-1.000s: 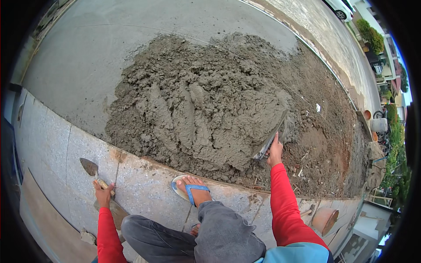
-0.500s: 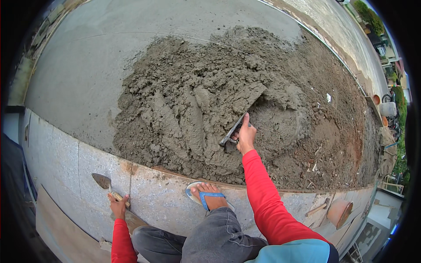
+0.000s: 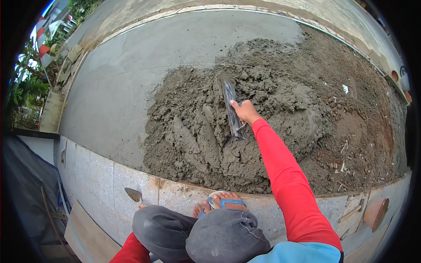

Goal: The person scoops wet cement into a bucket using a shovel, pours it onto a dirt surface, and then uses a trowel and a leveling tool to smooth and flatten the cement mixture.

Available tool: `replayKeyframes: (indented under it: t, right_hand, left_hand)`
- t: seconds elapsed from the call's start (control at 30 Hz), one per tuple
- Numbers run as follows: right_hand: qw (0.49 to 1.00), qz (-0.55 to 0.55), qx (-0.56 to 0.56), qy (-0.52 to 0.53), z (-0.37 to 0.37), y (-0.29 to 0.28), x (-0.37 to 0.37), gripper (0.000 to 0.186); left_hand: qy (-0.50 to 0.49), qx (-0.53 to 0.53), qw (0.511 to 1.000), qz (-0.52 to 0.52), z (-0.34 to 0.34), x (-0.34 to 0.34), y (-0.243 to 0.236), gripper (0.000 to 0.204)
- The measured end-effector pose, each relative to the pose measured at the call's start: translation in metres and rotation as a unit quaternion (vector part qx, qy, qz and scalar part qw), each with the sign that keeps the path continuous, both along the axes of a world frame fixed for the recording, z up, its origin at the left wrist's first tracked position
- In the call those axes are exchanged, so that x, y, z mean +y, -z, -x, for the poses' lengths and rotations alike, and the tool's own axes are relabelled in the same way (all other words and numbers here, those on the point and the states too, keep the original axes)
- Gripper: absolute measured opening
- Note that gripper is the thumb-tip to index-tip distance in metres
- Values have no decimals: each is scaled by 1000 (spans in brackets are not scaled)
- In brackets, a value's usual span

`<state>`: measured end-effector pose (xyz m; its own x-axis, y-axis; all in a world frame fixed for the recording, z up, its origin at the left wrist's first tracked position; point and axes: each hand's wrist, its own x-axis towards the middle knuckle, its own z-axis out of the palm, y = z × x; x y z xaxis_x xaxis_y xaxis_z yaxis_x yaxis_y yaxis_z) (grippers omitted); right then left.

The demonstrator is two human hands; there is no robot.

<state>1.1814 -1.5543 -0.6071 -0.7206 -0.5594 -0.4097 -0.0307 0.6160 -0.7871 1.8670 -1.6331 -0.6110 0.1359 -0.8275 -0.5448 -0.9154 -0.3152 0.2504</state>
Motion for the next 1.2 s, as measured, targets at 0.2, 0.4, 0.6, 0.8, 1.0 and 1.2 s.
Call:
replayKeyframes:
  t: [0.2, 0.4, 0.6, 0.8, 1.0, 1.2]
  right_hand:
    - [950, 45, 67, -301, -20, -101, 22, 52]
    - [817, 10, 289, -500, -128, -84, 39, 39]
    - [745, -42, 423, -514, -93, -15, -49, 35]
    - [778, -65, 478, -403, -66, -4, -171, 34]
    - [813, -64, 438, -378, -62, -23, -179, 36]
    - [891, 26, 402, -210, 9, -72, -82, 42]
  left_hand:
    - [-51, 22, 998, -19, -8, 1, -14, 106]
    - [20, -26, 998, 53, -48, -10, 3, 103]
    - [43, -18, 999, -28, -21, -17, -22, 101]
    - [45, -3, 997, -58, -27, -18, -38, 99]
    - [17, -33, 997, -63, -46, -36, -31, 101]
    - [-142, -13, 985, 99, -144, -50, 41, 106]
